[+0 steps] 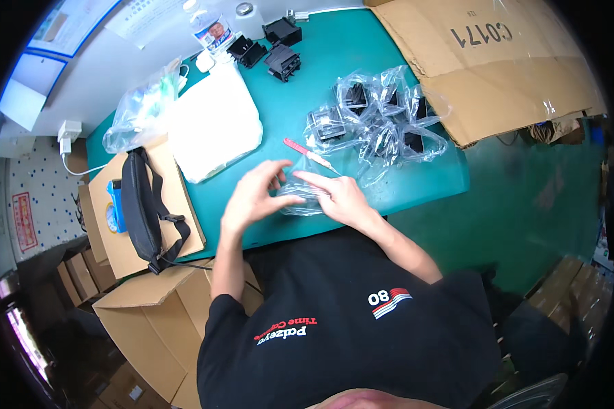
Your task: The person places small black plastic electronic components into clear plastic bags on a green workbench. They use a red utility knife to cut open the bags and then seal them. The person also uses the knife to scrape or trim edges on some of the components before packaging them.
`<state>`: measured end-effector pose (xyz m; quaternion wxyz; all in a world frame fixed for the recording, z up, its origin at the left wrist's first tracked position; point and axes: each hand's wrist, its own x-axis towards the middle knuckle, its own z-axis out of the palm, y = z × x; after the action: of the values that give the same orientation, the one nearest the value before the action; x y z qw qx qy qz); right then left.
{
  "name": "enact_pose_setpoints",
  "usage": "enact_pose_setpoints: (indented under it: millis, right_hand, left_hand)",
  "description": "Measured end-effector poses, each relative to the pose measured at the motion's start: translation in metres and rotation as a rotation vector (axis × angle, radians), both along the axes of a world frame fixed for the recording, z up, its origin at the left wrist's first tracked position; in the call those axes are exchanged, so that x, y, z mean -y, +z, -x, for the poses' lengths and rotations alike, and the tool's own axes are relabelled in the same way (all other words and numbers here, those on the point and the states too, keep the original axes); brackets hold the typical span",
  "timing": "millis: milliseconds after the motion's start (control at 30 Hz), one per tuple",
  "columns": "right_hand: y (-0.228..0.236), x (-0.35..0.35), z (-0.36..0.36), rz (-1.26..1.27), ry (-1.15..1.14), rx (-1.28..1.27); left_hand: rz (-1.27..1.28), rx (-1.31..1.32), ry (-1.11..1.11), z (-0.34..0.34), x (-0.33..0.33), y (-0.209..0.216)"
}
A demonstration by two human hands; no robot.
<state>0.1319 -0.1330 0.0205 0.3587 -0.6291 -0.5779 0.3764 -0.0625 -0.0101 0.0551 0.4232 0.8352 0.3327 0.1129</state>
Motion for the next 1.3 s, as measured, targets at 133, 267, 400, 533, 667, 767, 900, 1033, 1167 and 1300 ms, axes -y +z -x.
enact_pose_setpoints:
  millis: [133, 267, 400, 533, 667, 767, 900, 1033, 1167, 1300]
  right_hand:
    - [-0.015, 0.004, -0.004, -0.051, -0.102, -0.084]
    - [-0.020, 0.009, -0.003, -0.059, -0.147, -0.083]
    - [-0.011, 0.014, -0.008, -0.009, -0.196, -0.123]
    - [-0.013, 0.017, -0.013, -0.009, -0.215, -0.135]
    - [-0.007, 0.017, -0.016, 0.015, -0.194, -0.082]
    - [-0.008, 0.017, -0.016, 0.022, -0.192, -0.091]
    - [-0.014, 0.018, -0.011, 0.019, -0.207, -0.098]
    - [-0.008, 0.019, -0.010, 0.049, -0.204, -0.084]
    - [-0.016, 0.019, -0.007, 0.020, -0.235, -0.072]
    - [-0.026, 0.018, -0.005, -0.020, -0.213, -0.058]
  left_hand:
    - [-0.400, -0.071, 0.371, -0.010, -0.083, -0.017]
    - [-0.952, -0.114, 0.449, -0.047, -0.168, -0.034]
    - [-0.938, -0.212, 0.372, -0.062, -0.201, -0.060]
    - [-0.999, -0.146, 0.404, -0.064, -0.206, -0.074]
    - [-1.053, -0.151, 0.374, -0.067, -0.209, -0.072]
    - [-1.101, -0.169, 0.359, -0.069, -0.213, -0.071]
    - [-1.153, -0.200, 0.357, -0.067, -0.222, -0.074]
    - [-1.227, -0.180, 0.338, -0.065, -0.226, -0.077]
    - [-1.189, -0.050, 0.368, -0.071, -0.233, -0.079]
    - [-1.088, -0.058, 0.389, -0.072, -0.238, -0.084]
